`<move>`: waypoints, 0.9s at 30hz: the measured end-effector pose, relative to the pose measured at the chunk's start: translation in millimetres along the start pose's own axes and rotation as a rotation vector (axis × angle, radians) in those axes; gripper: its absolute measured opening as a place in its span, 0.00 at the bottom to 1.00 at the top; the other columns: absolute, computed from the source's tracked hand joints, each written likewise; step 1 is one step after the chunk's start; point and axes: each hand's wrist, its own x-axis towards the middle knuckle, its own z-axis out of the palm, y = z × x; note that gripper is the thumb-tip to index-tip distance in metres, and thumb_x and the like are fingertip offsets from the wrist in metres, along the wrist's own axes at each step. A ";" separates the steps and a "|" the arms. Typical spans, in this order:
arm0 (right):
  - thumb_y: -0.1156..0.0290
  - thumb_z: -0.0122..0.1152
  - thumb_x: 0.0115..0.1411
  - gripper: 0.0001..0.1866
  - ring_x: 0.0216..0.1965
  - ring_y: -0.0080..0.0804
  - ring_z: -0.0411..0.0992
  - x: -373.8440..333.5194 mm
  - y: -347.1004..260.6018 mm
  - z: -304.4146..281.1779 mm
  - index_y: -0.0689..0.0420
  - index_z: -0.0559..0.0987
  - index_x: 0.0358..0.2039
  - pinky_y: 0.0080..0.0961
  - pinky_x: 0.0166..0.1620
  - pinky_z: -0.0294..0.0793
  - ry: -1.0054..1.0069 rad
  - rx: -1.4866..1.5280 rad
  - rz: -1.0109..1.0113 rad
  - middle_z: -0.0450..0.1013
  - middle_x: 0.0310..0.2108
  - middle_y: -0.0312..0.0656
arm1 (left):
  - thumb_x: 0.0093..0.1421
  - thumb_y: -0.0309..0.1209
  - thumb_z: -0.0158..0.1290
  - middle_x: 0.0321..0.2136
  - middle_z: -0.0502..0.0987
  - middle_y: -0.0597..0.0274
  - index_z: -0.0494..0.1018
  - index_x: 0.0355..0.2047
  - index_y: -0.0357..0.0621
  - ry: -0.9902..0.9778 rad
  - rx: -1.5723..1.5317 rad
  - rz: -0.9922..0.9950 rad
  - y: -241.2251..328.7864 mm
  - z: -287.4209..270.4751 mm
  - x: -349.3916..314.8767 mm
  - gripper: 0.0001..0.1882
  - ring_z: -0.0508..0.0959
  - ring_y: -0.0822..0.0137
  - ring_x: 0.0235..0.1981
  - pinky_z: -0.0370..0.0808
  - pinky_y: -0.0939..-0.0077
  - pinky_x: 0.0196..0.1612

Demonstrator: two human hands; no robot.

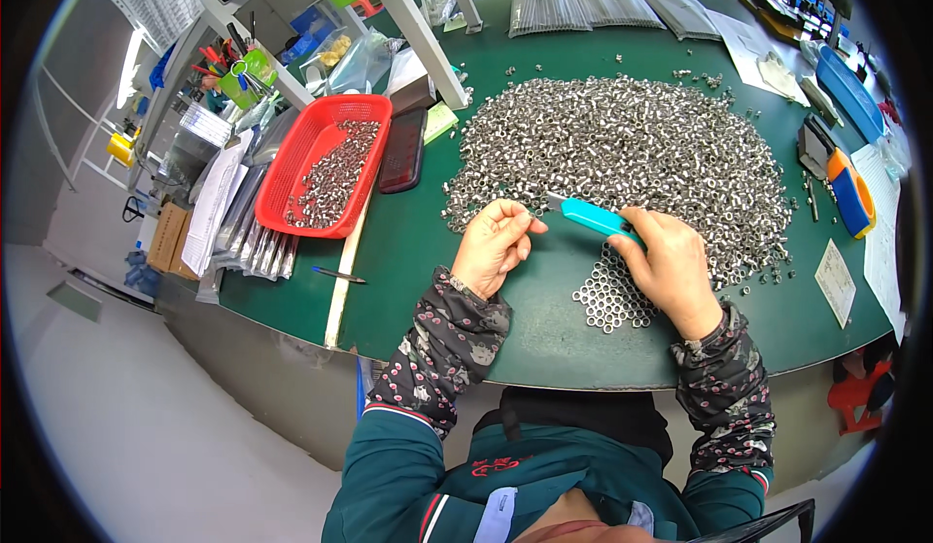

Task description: Inspecting and sorting small metal rings on a workbench using a probe.

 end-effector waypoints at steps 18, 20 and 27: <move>0.66 0.61 0.48 0.14 0.25 0.41 0.71 -1.5 -0.4 -1.1 0.59 0.74 0.34 0.35 0.28 0.70 -0.028 0.006 0.031 0.72 0.22 0.42 | 0.62 0.29 0.44 0.27 0.72 0.61 0.67 0.35 0.41 -0.067 -0.052 0.001 -1.5 -2.6 -1.9 0.05 0.67 0.79 0.18 0.57 0.91 0.11; 0.66 0.61 0.49 0.13 0.25 0.41 0.71 -1.3 1.4 -2.1 0.58 0.74 0.34 0.35 0.27 0.70 -0.017 0.002 0.035 0.71 0.22 0.42 | 0.62 0.30 0.43 0.27 0.72 0.60 0.67 0.35 0.42 -0.081 -0.071 0.000 -3.2 -3.8 0.4 0.06 0.67 0.78 0.18 0.57 0.91 0.11; 0.66 0.60 0.50 0.12 0.25 0.40 0.71 2.1 3.7 -3.6 0.58 0.74 0.33 0.34 0.28 0.69 0.033 0.015 0.030 0.71 0.22 0.42 | 0.56 0.25 0.47 0.24 0.67 0.65 0.66 0.33 0.41 -0.162 -0.147 -0.189 4.6 10.1 -6.3 0.04 0.65 0.80 0.20 0.59 0.90 0.15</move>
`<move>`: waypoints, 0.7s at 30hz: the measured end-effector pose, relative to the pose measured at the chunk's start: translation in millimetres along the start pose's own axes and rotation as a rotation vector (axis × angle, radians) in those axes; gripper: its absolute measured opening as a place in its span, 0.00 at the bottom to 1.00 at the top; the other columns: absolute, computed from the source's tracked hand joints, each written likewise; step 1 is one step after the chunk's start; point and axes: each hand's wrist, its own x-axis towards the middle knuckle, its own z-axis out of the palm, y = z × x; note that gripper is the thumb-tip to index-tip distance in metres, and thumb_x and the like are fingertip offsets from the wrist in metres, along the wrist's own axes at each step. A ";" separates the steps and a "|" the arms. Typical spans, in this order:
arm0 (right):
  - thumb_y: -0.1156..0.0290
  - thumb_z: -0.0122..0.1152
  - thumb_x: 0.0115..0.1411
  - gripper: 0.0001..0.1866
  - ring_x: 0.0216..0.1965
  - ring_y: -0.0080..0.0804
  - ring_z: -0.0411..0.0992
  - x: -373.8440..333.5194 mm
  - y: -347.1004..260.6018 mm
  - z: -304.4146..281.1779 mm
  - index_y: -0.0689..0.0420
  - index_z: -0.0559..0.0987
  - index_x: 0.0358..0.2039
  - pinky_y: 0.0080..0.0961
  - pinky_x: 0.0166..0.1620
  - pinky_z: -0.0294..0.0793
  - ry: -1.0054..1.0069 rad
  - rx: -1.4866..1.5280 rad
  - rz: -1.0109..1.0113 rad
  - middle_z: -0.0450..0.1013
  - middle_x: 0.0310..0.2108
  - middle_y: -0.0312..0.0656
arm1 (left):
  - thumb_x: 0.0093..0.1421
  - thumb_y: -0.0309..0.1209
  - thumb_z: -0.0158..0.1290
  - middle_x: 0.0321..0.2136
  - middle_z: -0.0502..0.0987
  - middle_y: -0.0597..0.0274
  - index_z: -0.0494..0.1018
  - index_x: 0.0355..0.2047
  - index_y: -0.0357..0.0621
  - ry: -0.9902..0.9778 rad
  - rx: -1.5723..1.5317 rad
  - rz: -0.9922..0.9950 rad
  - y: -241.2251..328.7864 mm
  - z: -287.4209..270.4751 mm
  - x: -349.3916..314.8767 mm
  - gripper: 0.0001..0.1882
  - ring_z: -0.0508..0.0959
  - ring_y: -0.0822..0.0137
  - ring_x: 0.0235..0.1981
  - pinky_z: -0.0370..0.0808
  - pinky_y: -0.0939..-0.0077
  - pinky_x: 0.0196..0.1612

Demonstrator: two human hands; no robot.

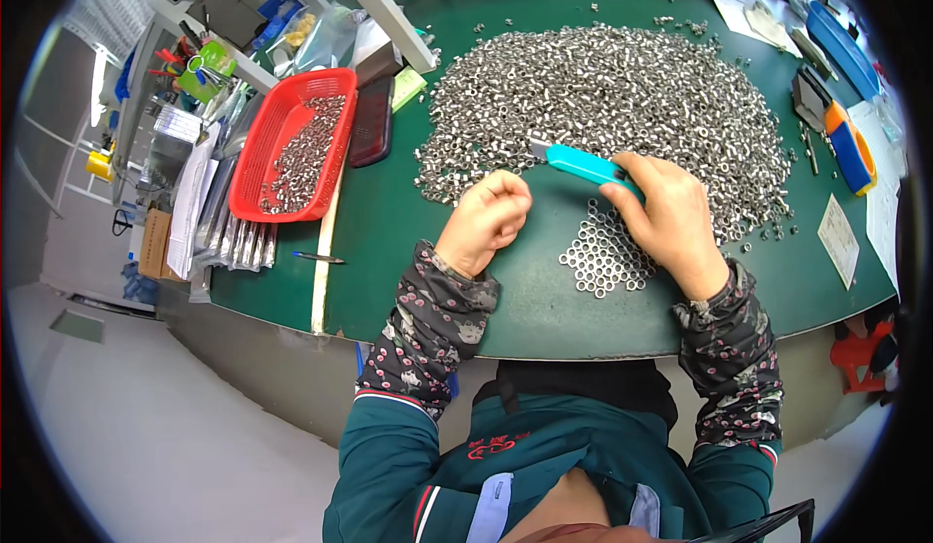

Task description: Inspecting and sorting small metal rings on a workbench using a probe.

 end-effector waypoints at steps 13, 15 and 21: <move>0.65 0.60 0.50 0.12 0.25 0.40 0.71 2.5 2.6 -0.9 0.58 0.74 0.33 0.34 0.27 0.69 0.000 -0.004 -0.012 0.70 0.21 0.43 | 0.45 0.25 0.59 0.21 0.66 0.68 0.72 0.28 0.38 -0.146 1.443 0.182 -9.0 31.5 -6.4 0.10 0.64 0.77 0.20 0.63 0.82 0.23; 0.66 0.60 0.50 0.12 0.25 0.40 0.71 3.8 0.6 -1.2 0.58 0.74 0.33 0.34 0.27 0.69 0.002 -0.005 -0.013 0.70 0.22 0.43 | 0.46 0.25 0.59 0.21 0.66 0.71 0.71 0.29 0.38 -0.096 1.312 0.149 -7.1 27.2 -7.1 0.09 0.63 0.79 0.20 0.63 0.84 0.23; 0.66 0.62 0.48 0.13 0.24 0.41 0.71 -4.4 1.2 0.5 0.58 0.74 0.33 0.34 0.27 0.69 -0.014 -0.004 -0.024 0.71 0.22 0.42 | 0.58 0.28 0.48 0.27 0.69 0.65 0.67 0.33 0.41 -0.017 0.165 0.034 4.8 4.5 -7.8 0.05 0.60 0.83 0.18 0.56 0.91 0.16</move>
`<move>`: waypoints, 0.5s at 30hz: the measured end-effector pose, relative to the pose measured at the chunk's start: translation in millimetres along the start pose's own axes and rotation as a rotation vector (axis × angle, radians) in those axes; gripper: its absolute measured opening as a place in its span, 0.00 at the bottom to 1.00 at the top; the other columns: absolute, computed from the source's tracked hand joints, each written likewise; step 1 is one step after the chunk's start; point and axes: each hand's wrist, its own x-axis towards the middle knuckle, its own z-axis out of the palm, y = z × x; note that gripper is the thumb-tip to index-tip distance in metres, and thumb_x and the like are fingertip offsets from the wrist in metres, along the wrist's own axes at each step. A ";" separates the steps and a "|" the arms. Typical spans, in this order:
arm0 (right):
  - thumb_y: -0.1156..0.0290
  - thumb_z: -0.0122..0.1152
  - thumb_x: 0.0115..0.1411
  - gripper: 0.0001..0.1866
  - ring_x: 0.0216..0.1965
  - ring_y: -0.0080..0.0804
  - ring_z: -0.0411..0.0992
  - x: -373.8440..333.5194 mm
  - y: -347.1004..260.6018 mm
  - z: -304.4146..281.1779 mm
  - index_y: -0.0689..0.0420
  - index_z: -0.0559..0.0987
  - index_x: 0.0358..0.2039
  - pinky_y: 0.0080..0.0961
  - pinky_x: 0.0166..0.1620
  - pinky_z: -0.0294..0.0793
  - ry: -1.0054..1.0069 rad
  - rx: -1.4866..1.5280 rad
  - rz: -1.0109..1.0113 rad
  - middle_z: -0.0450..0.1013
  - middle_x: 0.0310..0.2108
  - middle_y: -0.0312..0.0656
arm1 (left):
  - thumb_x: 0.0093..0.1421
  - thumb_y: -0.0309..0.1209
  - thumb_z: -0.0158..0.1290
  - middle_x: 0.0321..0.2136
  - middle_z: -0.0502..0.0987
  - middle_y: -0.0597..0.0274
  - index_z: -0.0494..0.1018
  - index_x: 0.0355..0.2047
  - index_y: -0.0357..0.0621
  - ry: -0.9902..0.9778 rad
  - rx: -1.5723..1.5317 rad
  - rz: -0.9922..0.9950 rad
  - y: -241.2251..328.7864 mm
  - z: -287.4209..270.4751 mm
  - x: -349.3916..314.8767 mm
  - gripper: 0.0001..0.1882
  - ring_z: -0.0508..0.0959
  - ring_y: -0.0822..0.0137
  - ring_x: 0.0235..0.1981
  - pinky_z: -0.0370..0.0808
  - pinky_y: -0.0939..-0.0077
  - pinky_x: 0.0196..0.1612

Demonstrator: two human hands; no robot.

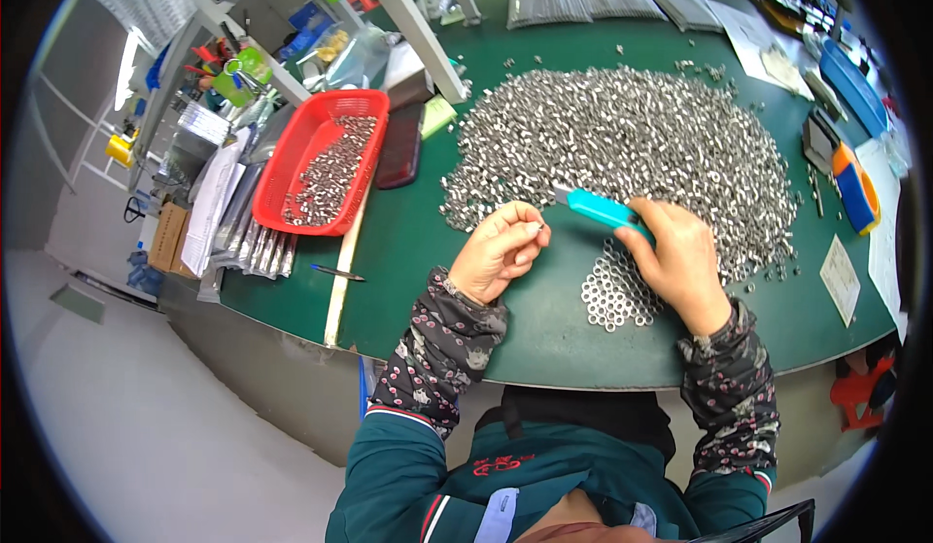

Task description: Inspecting and sorting small metal rings on a workbench using a probe.

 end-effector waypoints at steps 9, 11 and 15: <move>0.66 0.61 0.49 0.13 0.24 0.42 0.71 2.2 -4.3 2.1 0.58 0.75 0.34 0.35 0.27 0.69 -0.066 0.031 0.021 0.72 0.23 0.43 | 0.59 0.24 0.44 0.30 0.72 0.59 0.68 0.35 0.41 0.092 -0.368 0.055 -5.6 -17.5 6.6 0.05 0.60 0.81 0.15 0.55 0.92 0.12; 0.65 0.61 0.49 0.13 0.24 0.42 0.71 2.3 -3.1 3.9 0.58 0.75 0.33 0.36 0.27 0.69 -0.072 0.035 0.021 0.72 0.22 0.43 | 0.60 0.25 0.44 0.30 0.73 0.59 0.68 0.35 0.42 0.133 -0.331 0.040 -2.6 -13.9 6.9 0.04 0.60 0.82 0.15 0.55 0.92 0.12; 0.64 0.60 0.50 0.13 0.25 0.42 0.71 2.2 -1.3 2.7 0.58 0.75 0.33 0.36 0.27 0.69 -0.117 0.066 0.044 0.72 0.22 0.43 | 0.61 0.27 0.45 0.30 0.74 0.60 0.69 0.36 0.42 0.153 -0.255 0.029 -4.8 -13.9 9.3 0.05 0.60 0.83 0.14 0.54 0.93 0.12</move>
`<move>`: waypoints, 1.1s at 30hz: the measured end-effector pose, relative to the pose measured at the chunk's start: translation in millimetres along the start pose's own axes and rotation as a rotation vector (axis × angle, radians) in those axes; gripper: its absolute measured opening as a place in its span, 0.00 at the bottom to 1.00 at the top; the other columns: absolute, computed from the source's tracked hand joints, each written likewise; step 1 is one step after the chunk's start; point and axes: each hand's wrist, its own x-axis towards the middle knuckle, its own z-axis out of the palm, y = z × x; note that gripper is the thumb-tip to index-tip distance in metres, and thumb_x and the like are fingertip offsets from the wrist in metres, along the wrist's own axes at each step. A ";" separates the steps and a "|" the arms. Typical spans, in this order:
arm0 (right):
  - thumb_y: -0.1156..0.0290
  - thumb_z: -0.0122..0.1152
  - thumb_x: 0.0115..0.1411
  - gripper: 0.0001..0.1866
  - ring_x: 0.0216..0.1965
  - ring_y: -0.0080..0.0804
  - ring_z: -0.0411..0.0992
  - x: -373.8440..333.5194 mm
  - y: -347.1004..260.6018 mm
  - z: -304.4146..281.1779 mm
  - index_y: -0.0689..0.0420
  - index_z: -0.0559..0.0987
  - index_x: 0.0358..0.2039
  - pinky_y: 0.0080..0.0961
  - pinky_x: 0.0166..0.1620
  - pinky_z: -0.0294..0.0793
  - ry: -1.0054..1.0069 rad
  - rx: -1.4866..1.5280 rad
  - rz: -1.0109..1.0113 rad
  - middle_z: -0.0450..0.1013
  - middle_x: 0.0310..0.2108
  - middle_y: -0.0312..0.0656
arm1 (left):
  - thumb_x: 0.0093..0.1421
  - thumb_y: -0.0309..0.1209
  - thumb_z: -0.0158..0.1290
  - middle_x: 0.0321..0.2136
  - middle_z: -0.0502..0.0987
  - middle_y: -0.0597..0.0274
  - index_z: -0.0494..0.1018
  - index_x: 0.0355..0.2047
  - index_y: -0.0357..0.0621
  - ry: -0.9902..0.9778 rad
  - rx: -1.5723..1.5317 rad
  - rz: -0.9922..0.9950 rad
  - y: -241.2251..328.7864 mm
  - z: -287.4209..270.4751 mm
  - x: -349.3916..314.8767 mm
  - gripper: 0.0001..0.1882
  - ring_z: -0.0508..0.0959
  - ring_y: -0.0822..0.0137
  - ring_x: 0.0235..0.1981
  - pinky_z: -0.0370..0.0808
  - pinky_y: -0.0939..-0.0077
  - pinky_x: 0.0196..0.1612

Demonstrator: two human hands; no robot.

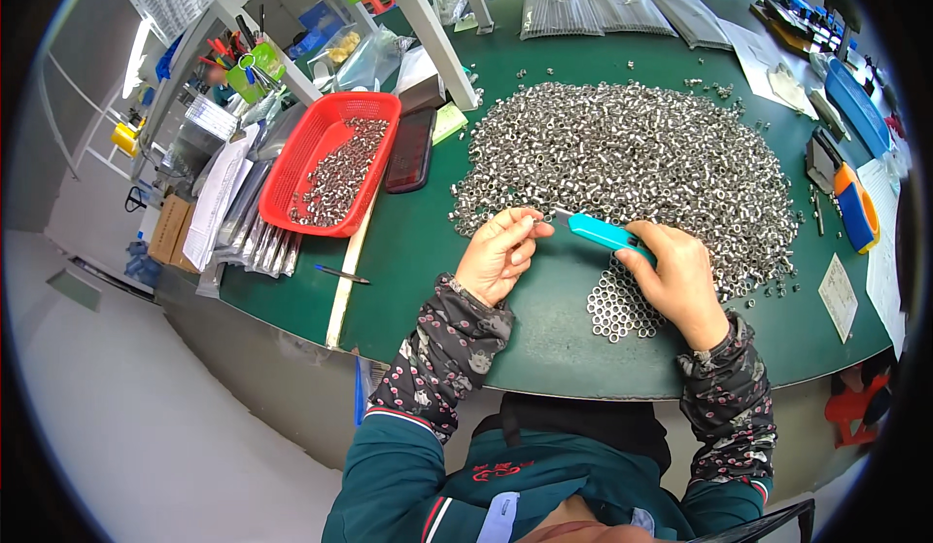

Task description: Inspecting and sorting small metal rings on a workbench using a probe.

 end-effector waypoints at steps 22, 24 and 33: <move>0.63 0.60 0.50 0.13 0.24 0.43 0.71 -0.5 -1.4 0.8 0.58 0.75 0.32 0.37 0.27 0.69 -0.034 0.034 -0.008 0.72 0.21 0.44 | 0.60 0.25 0.47 0.28 0.71 0.62 0.65 0.39 0.43 -0.003 0.271 0.170 -5.1 5.2 -0.4 0.07 0.62 0.83 0.16 0.56 0.93 0.13; 0.63 0.60 0.50 0.13 0.24 0.43 0.71 -0.1 -1.9 0.1 0.58 0.75 0.32 0.37 0.27 0.69 -0.059 0.024 -0.007 0.71 0.21 0.45 | 0.60 0.25 0.46 0.29 0.71 0.62 0.65 0.40 0.43 0.005 0.307 0.178 -3.9 6.6 -1.0 0.07 0.61 0.83 0.16 0.56 0.93 0.13; 0.62 0.59 0.50 0.13 0.23 0.44 0.71 -0.7 -1.9 0.5 0.58 0.76 0.33 0.37 0.27 0.69 -0.081 0.037 0.022 0.71 0.20 0.45 | 0.60 0.26 0.47 0.28 0.72 0.64 0.65 0.40 0.41 0.049 0.331 0.196 -2.3 11.6 -2.3 0.08 0.61 0.84 0.16 0.56 0.93 0.13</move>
